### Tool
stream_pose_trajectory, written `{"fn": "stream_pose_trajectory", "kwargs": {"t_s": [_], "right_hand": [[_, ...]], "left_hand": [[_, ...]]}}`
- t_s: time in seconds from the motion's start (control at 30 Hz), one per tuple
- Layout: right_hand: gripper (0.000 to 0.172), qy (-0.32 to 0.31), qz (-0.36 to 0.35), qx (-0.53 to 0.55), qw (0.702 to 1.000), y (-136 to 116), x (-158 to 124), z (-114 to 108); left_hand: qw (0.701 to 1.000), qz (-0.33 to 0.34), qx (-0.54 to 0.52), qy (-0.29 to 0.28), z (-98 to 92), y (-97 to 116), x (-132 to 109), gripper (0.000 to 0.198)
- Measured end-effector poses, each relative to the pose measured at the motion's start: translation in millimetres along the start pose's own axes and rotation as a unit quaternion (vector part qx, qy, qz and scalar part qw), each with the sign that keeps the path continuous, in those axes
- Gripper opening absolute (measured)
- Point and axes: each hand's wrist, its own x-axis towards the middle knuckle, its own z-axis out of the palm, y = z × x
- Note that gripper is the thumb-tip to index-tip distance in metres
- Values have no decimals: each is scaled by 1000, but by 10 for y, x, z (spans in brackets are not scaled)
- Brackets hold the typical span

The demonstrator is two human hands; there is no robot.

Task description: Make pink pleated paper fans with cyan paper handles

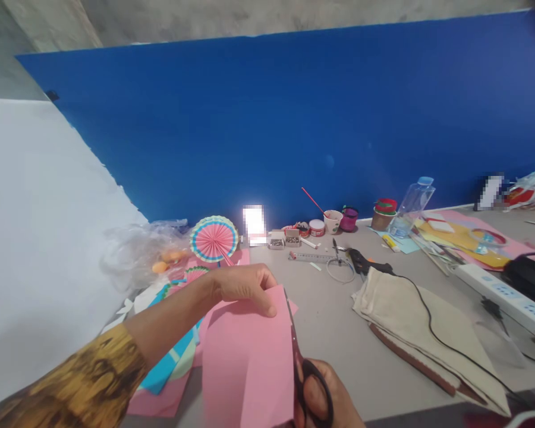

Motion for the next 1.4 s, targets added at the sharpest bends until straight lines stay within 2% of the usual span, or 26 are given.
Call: {"fn": "stream_pose_trajectory", "kwargs": {"t_s": [0.2,0.33,0.4,0.47,0.5,0.53,0.57,0.6,0.63,0.67,0.7,0.73,0.8,0.87,0.97,1.1,1.23,1.4], "right_hand": [[64,17,-33,-3,999,31,34,51],[68,48,-23,-33,998,95,102,-27],[67,83,-14,-69,994,15,145,-102],[58,120,-22,-175,977,-180,202,-189],[50,123,-18,-273,954,-310,240,-236],[42,139,-31,-375,916,-450,288,-282],[34,158,-41,-472,866,-590,346,-327],[30,181,-43,-570,800,-720,414,-371],[26,195,-32,-664,721,-831,490,-411],[22,206,-10,-732,649,-919,571,-449],[17,214,8,-779,589,-982,654,-484],[15,216,21,-808,547,-1021,734,-518],[22,210,40,-840,499,-1041,869,-584],[28,209,47,-847,487,-1021,955,-648],[31,214,56,-846,486,-996,999,-732],[32,207,69,-846,487,-1034,1005,-800],[31,203,79,-845,489,-1125,1059,-829],[31,201,63,-839,502,-1243,1137,-898]], "left_hand": [[999,-1,41,-17,45,-3,30,29],[998,-1,50,-38,40,-31,57,28],[996,-5,77,-40,-6,-76,84,29],[992,-2,127,-3,-82,-155,144,34],[988,1,152,26,-126,-208,190,37],[984,6,171,57,-171,-268,247,40],[980,11,182,81,-213,-331,312,43],[977,15,188,101,-249,-395,382,45],[974,18,192,116,-276,-456,453,47],[972,20,197,129,-294,-511,521,48],[969,22,202,141,-304,-557,582,50],[967,24,207,150,-305,-595,633,50],[963,31,214,161,-291,-644,700,49],[960,40,219,170,-268,-668,723,47],[954,61,226,185,-248,-682,716,44],[943,92,235,217,-274,-702,741,31],[927,108,236,271,-340,-711,858,22],[900,132,231,345,-387,-684,972,25]]}}
